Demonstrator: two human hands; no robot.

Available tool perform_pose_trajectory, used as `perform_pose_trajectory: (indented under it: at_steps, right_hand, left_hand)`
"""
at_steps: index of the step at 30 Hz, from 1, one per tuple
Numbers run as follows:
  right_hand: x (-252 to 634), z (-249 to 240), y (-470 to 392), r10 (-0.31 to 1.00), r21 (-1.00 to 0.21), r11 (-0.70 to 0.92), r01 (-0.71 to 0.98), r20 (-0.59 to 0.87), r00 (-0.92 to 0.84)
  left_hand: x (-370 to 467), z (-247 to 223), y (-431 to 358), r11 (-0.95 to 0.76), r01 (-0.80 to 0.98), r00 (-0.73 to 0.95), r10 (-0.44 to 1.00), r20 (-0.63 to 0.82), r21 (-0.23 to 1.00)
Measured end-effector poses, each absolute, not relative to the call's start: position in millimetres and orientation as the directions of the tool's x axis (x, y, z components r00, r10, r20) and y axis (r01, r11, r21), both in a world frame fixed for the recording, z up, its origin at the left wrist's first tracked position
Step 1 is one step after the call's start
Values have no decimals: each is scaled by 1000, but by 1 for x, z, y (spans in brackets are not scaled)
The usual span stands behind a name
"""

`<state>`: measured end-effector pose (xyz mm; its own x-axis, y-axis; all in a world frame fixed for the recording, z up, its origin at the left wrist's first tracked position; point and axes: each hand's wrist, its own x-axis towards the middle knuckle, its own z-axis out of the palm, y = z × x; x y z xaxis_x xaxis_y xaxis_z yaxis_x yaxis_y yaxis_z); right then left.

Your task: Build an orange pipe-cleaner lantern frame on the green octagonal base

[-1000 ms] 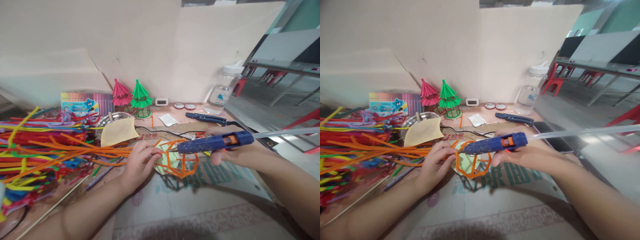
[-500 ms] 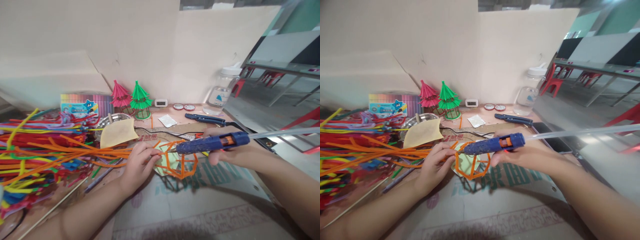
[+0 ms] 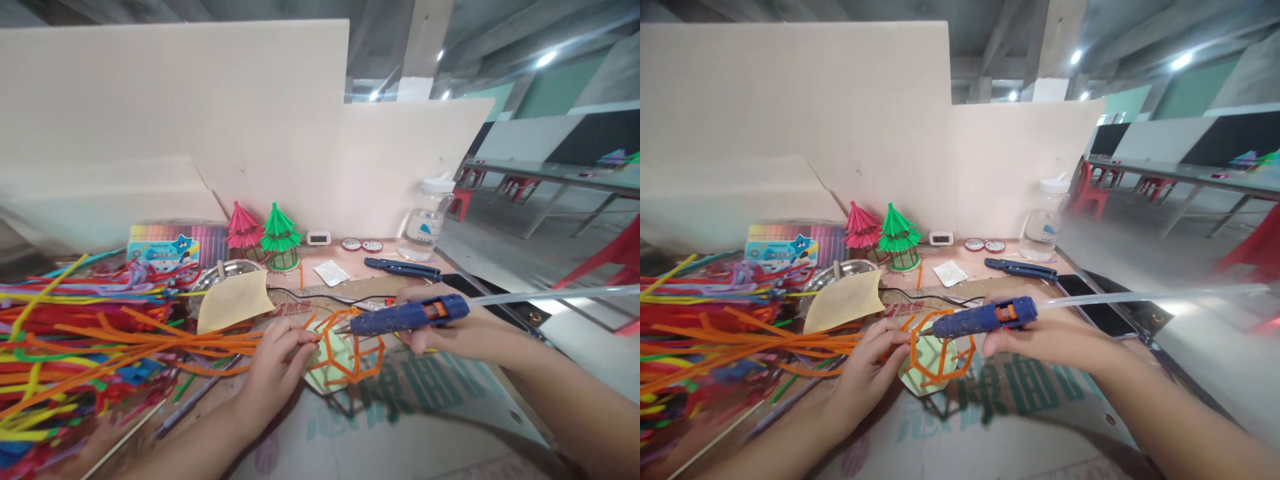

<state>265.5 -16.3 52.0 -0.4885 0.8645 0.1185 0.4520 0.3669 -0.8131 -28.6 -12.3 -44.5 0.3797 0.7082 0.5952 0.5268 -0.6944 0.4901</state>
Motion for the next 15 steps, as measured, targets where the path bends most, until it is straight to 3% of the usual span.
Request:
perform_pose_trajectory:
  at_steps: [5,11,15]
  right_hand:
    - [266,56,-18,836,-785,456,420,215,-505]
    - [271,54,-17,811,-701,529,478,251,-528]
    - [270,53,-17,814,-712,518,474,239,-530]
  left_hand:
    - [-28,-44,-14,-684,541,378,718,585,489]
    - [-27,-41,-16,-686,539,384,716,583,488]
    - [-27,-41,-16,-698,525,385,705,596,487]
